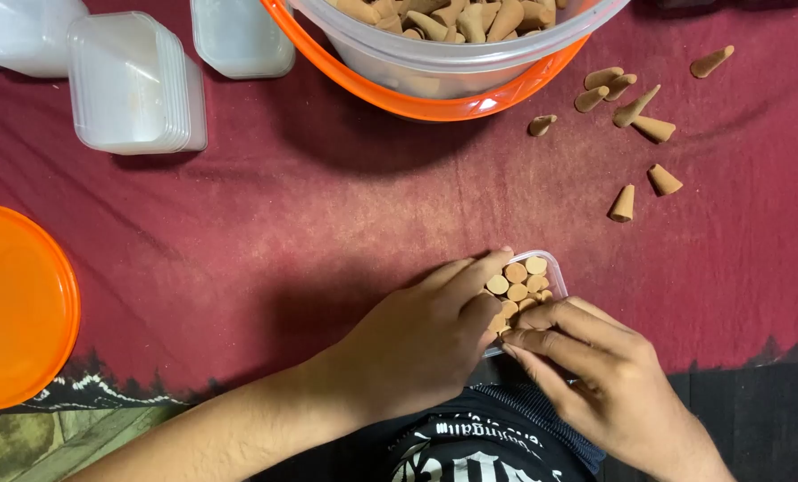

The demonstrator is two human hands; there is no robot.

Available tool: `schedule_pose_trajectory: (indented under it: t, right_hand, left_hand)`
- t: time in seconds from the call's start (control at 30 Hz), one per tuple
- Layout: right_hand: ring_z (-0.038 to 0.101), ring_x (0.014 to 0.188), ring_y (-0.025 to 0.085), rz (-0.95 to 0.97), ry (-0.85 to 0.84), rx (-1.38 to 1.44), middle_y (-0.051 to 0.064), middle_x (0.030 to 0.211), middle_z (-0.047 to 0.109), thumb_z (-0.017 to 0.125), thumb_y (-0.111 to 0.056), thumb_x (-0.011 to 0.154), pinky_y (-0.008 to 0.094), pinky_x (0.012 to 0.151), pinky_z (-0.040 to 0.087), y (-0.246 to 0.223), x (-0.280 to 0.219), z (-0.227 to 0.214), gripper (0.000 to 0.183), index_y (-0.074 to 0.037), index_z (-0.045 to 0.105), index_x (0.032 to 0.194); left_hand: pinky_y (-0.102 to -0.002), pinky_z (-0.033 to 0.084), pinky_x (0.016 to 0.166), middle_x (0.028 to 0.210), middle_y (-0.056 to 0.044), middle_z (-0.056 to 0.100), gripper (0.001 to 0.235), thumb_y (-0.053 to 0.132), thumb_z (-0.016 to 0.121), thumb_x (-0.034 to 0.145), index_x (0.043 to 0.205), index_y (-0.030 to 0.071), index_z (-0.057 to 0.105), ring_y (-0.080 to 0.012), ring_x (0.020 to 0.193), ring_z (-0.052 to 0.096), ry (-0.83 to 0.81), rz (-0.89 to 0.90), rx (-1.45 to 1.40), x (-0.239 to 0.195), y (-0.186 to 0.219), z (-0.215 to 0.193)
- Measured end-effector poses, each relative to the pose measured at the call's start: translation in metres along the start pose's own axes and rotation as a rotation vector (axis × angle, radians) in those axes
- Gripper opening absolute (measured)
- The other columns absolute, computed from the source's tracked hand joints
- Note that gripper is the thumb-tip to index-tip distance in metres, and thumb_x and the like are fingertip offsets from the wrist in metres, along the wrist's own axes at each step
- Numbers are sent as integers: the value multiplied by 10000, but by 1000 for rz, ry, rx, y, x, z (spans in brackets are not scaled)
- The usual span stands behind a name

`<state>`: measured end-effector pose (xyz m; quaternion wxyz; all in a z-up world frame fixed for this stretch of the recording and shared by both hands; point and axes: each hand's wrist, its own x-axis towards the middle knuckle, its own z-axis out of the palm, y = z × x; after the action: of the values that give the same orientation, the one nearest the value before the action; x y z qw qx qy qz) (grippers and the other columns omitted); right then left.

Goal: The person sorts small, cone-shaped clay objects from a large bucket into small, clear plastic containers. They pick up the cones by hand and place them into the containers, stacking the filled containers to the side.

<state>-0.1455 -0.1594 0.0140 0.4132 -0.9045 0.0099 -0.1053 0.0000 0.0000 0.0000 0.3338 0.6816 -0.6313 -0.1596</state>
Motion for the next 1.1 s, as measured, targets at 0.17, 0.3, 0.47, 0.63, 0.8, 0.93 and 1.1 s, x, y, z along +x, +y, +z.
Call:
schedule_pose_trajectory:
  t: [0.17, 0.3, 0.47, 0.63, 0.8, 0.93, 1.1]
  right_hand:
    - [725, 814, 143, 65, -36, 5, 20, 892, 717, 749, -147, 860, 257, 794, 623, 0, 2, -2, 94, -59, 752, 894]
    - [706, 766, 164, 75, -50, 6, 19, 848, 715, 724, -143, 888, 288, 765, 602, 2, 2, -1, 87, -56, 726, 889]
    - [710, 809, 164, 13, 6, -19, 43, 911, 729, 744, -155, 874, 292, 806, 598, 2, -4, 1, 183, -32, 703, 1002]
    - [719, 864, 236, -134, 114, -61, 135, 969, 719, 732, -48, 872, 313, 819, 630, 3, -12, 10, 211, 27, 694, 1066]
    - [645, 830, 260, -193, 173, -306, 137, 988, 661, 756, -136, 904, 365, 761, 521, 7, -17, 20, 272, 14, 708, 1127]
    - [640, 821, 249, -207, 198, -328, 137, 963, 655, 770, -104, 899, 356, 741, 514, 5, -12, 24, 236, 18, 711, 1093]
    - [626, 844, 246, -202, 153, -270, 132, 963, 636, 771, -129, 900, 351, 779, 526, -5, -1, 27, 229, -2, 719, 1085]
  left_hand:
    - [-436, 385, 1131, 1494, -236, 529, 153, 179, 588, 920, 916, 27, 605, -334, 1391, 507, -81, -212, -292, 6, -2, -11]
    - [-411, 408, 1091, 1491, -218, 553, 183, 233, 660, 889, 862, 52, 644, -301, 1376, 532, -60, -259, -346, 7, -2, -11]
    - [-388, 437, 1024, 1355, -127, 639, 498, 339, 739, 771, 1163, 96, 550, -300, 1208, 624, -10, -340, -345, 2, -6, -12]
    - [-307, 561, 1016, 1315, -112, 652, 730, 480, 741, 756, 1321, 77, 513, -193, 1173, 696, 75, -559, -693, -11, 2, -17]
    - [-344, 599, 1025, 1308, -108, 677, 501, 345, 658, 905, 1320, 69, 612, -191, 1194, 677, 234, -614, -710, -23, 6, -2]
    - [-336, 625, 978, 1258, -96, 687, 434, 289, 659, 901, 1276, 73, 623, -195, 1135, 701, 282, -616, -713, -22, 8, 4]
    - [-337, 613, 987, 1259, -92, 675, 440, 289, 653, 905, 1292, 81, 615, -184, 1169, 673, 289, -602, -772, -22, 7, 4]
